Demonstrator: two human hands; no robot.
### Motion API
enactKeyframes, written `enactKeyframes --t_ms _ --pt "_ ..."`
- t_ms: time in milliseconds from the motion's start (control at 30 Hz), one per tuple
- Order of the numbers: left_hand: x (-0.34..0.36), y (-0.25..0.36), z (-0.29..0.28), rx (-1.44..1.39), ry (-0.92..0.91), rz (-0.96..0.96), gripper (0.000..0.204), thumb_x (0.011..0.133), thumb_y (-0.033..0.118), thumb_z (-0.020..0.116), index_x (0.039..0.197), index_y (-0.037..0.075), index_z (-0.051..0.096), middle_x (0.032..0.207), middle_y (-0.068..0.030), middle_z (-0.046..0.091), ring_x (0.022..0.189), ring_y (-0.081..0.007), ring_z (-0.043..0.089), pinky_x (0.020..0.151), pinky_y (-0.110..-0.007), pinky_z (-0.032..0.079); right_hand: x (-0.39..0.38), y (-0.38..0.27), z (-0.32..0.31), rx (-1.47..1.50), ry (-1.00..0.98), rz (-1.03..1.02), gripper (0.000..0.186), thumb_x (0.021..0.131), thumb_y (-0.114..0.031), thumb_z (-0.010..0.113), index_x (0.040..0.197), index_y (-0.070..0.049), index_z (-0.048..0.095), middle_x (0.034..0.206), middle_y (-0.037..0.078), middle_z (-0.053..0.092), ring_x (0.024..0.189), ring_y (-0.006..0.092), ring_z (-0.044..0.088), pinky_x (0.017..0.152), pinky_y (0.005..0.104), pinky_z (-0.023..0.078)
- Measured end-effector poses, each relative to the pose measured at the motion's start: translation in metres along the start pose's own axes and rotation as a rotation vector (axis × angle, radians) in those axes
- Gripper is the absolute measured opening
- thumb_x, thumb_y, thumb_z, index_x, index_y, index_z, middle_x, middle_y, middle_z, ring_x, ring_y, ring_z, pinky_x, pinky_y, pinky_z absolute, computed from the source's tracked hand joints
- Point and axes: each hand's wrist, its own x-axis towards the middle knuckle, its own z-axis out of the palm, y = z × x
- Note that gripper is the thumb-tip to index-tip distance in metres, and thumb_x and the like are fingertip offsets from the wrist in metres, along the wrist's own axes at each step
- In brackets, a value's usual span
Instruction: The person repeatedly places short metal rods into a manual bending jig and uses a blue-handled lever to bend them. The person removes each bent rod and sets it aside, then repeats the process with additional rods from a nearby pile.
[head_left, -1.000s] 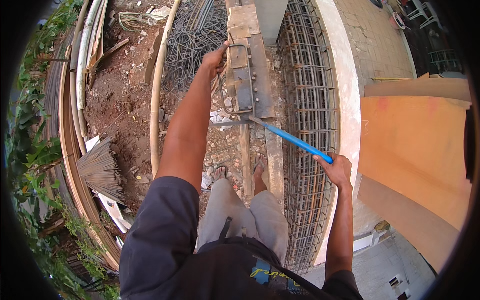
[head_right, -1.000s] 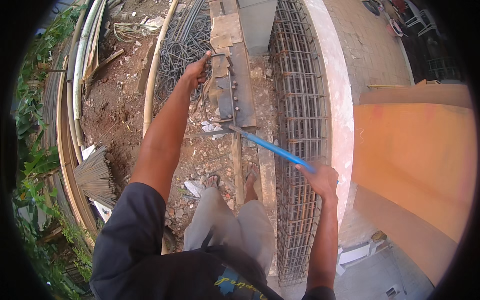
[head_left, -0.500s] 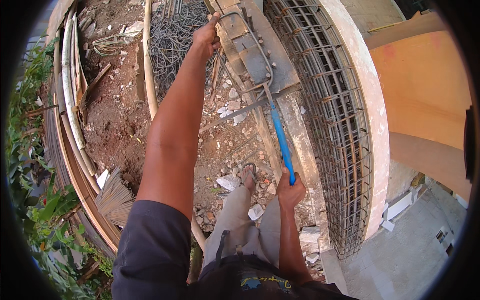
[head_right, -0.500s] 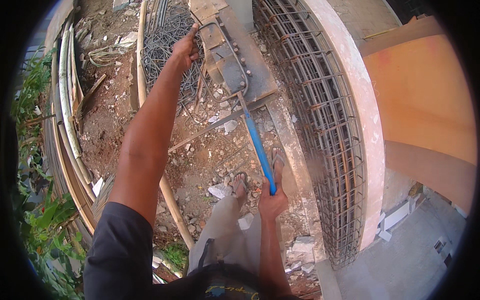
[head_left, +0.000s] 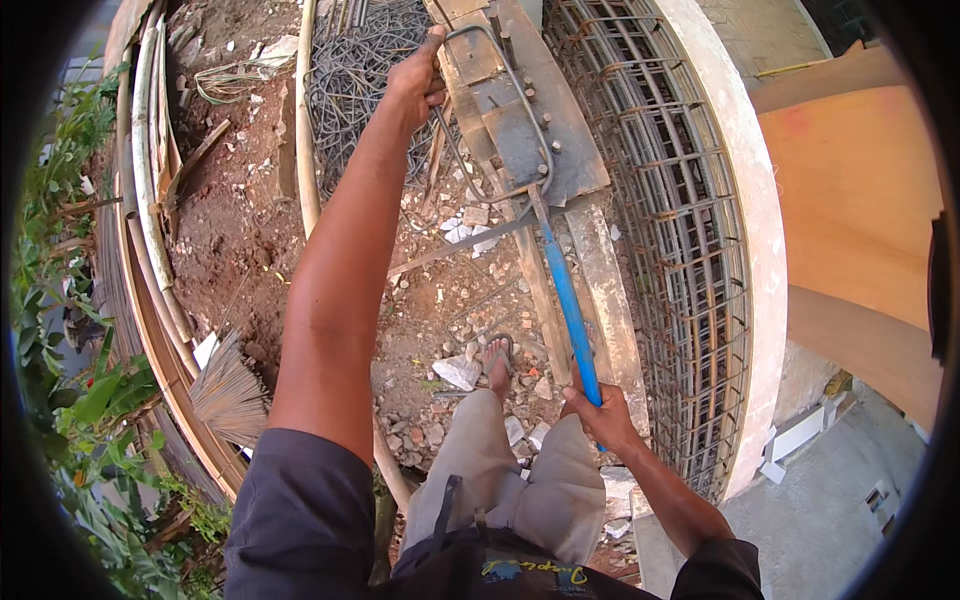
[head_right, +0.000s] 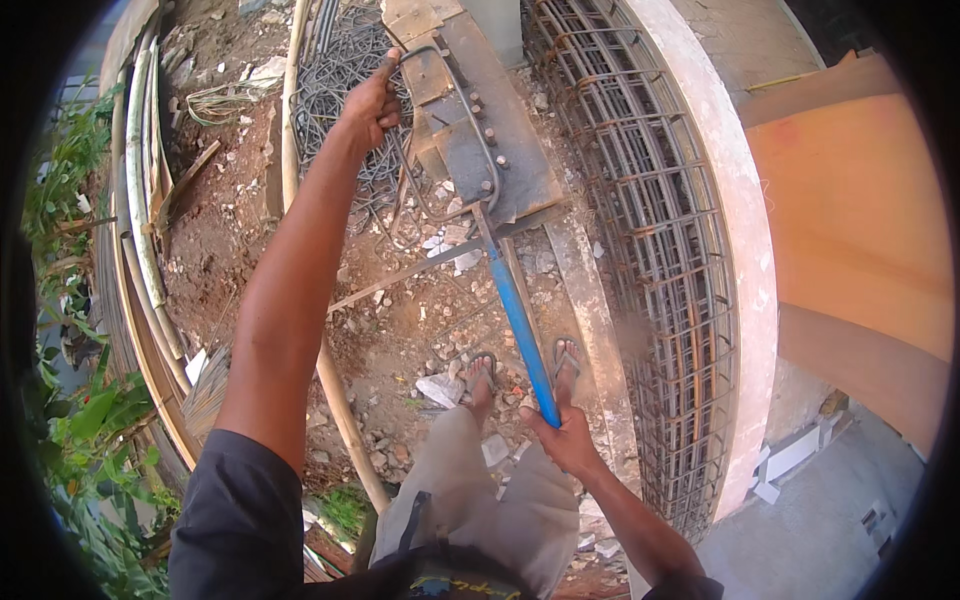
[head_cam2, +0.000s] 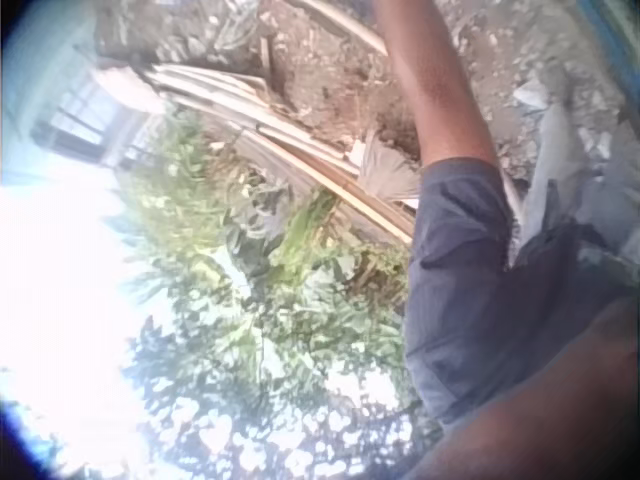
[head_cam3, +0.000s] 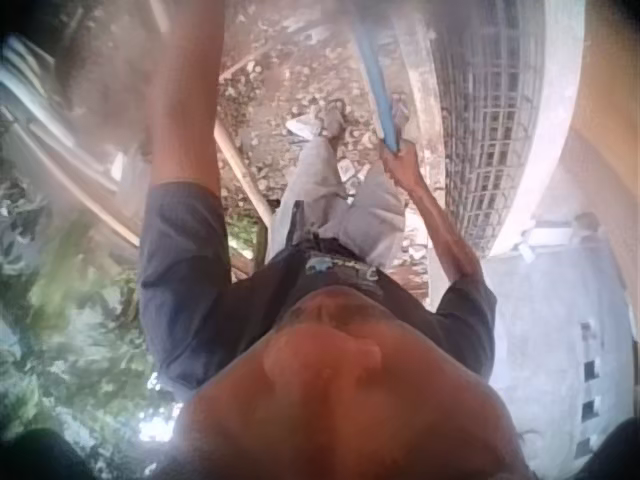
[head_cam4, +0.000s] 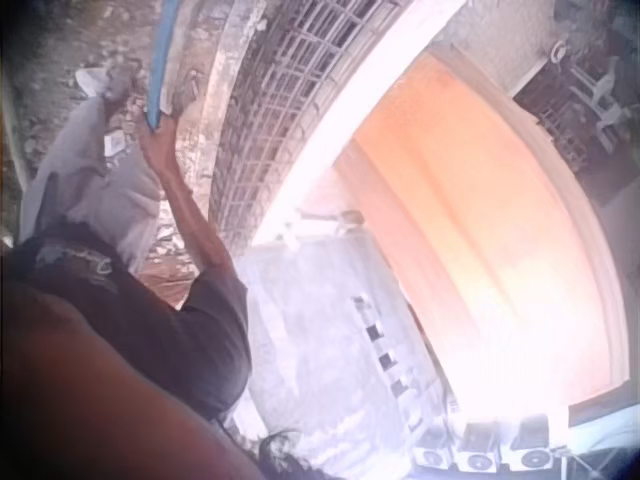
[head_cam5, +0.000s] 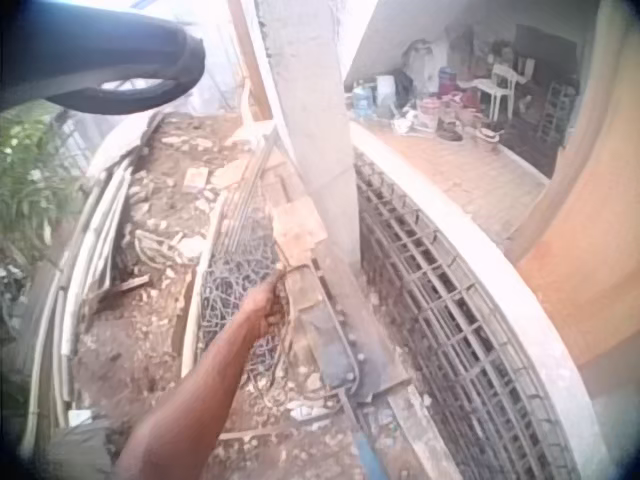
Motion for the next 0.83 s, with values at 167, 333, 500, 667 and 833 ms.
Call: enactKeyframes --t_ms 167,333,500,667,833 --pt "-0.007 -0.007 -0.001 0.007 -0.010 0.017 0.053 0.099 0.056 0.078 0.083 0.017 0.045 0.063 0.0099 0.029 0.047 -0.0041 0.024 0.038 -0.024 0.018 0.020 0.024 0.050 0.274 -0.018 0.009 0.045 0.102 -0.030 0.080 0.069 -0.011 0.058 0.058 -0.006 0.050 0.053 0.0040 0.048 0.049 0.0274 0.036" --pt "-0.008 -0.014 0.018 0.009 0.001 0.007 0.054 0.100 0.055 0.076 0.079 0.017 0.046 0.060 0.0101 0.029 0.046 -0.0047 0.023 0.037 -0.024 0.018 0.098 0.043 0.222 0.626 0.119 -0.084 0.045 0.102 -0.030 0.080 0.069 -0.008 0.059 0.059 -0.006 0.049 0.057 0.0045 0.045 0.051 0.0311 0.034" --pt "-0.010 -0.011 0.015 0.061 0.039 -0.034 0.058 0.095 0.061 0.079 0.085 0.012 0.049 0.064 0.0068 0.032 0.046 -0.0072 0.026 0.041 -0.026 0.024 0.126 0.026 0.247 0.657 0.165 -0.151 0.045 0.102 -0.031 0.079 0.070 -0.007 0.059 0.060 -0.003 0.053 0.059 0.0067 0.047 0.054 0.0327 0.034" --pt "-0.049 0.034 0.002 0.081 0.036 -0.087 0.060 0.108 0.058 0.062 0.123 0.000 0.062 0.062 0.0080 0.022 0.049 -0.0077 0.021 0.043 -0.027 0.021 0.057 0.067 0.102 0.077 0.379 -0.477 0.035 0.098 -0.027 0.082 0.076 -0.002 0.070 0.058 -0.002 0.052 0.057 0.0069 0.047 0.053 0.0329 0.038" --pt "-0.231 0.062 0.057 -0.195 0.038 0.378 0.041 0.115 0.043 0.057 0.121 0.005 0.070 0.060 0.0089 0.028 0.047 -0.0050 0.025 0.042 -0.026 0.020 -0.041 0.100 -0.063 -0.125 0.565 -0.469 0.028 0.098 -0.018 0.080 0.080 0.002 0.073 0.059 0.001 0.056 0.058 0.0080 0.048 0.054 0.0341 0.041"
